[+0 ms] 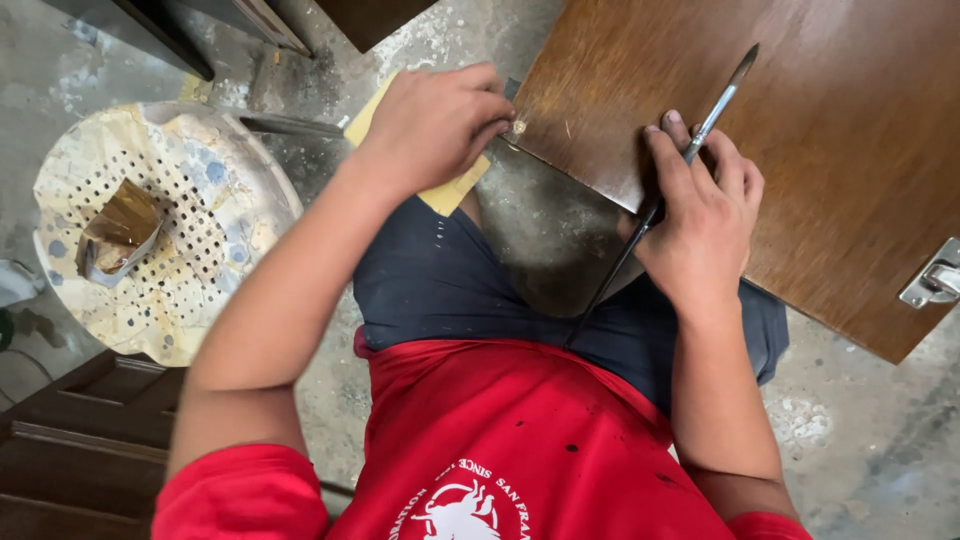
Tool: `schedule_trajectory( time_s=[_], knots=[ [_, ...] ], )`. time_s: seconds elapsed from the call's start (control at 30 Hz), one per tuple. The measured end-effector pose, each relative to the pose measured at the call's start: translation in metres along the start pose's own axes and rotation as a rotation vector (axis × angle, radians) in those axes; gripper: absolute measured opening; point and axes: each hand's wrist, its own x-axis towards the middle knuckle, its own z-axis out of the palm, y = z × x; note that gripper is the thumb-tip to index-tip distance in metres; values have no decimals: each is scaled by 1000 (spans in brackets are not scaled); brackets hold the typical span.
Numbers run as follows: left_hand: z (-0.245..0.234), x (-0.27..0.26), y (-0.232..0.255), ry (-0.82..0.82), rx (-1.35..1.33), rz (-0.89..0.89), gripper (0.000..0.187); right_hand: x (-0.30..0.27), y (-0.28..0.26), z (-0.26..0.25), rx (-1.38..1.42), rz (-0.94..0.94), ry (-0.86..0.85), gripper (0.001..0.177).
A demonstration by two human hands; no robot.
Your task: The person applies a brown finish to a wooden cabinet door using a paintbrush and a makeshift paper palette. They also use a sanding block to smooth the edges of the door before continuing to paint.
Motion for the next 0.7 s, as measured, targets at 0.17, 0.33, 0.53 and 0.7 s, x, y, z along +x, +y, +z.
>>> schedule_trajectory(
  time_s=[0.17, 0.33, 0.53, 0.7],
  knots=[
    [-2, 24, 0, -128, 185, 85, 21, -1, 0, 1, -8, 4, 1, 86],
    [7, 39, -5, -134, 374, 201, 21, -1, 1, 2, -18, -2, 11, 85],
    [15, 34, -13, -51, 443, 359, 15, -2, 1, 0, -19, 13, -3, 88],
    [15, 26, -20, 26, 405, 345, 10, -2, 1, 0, -12, 7, -3, 88]
  ],
)
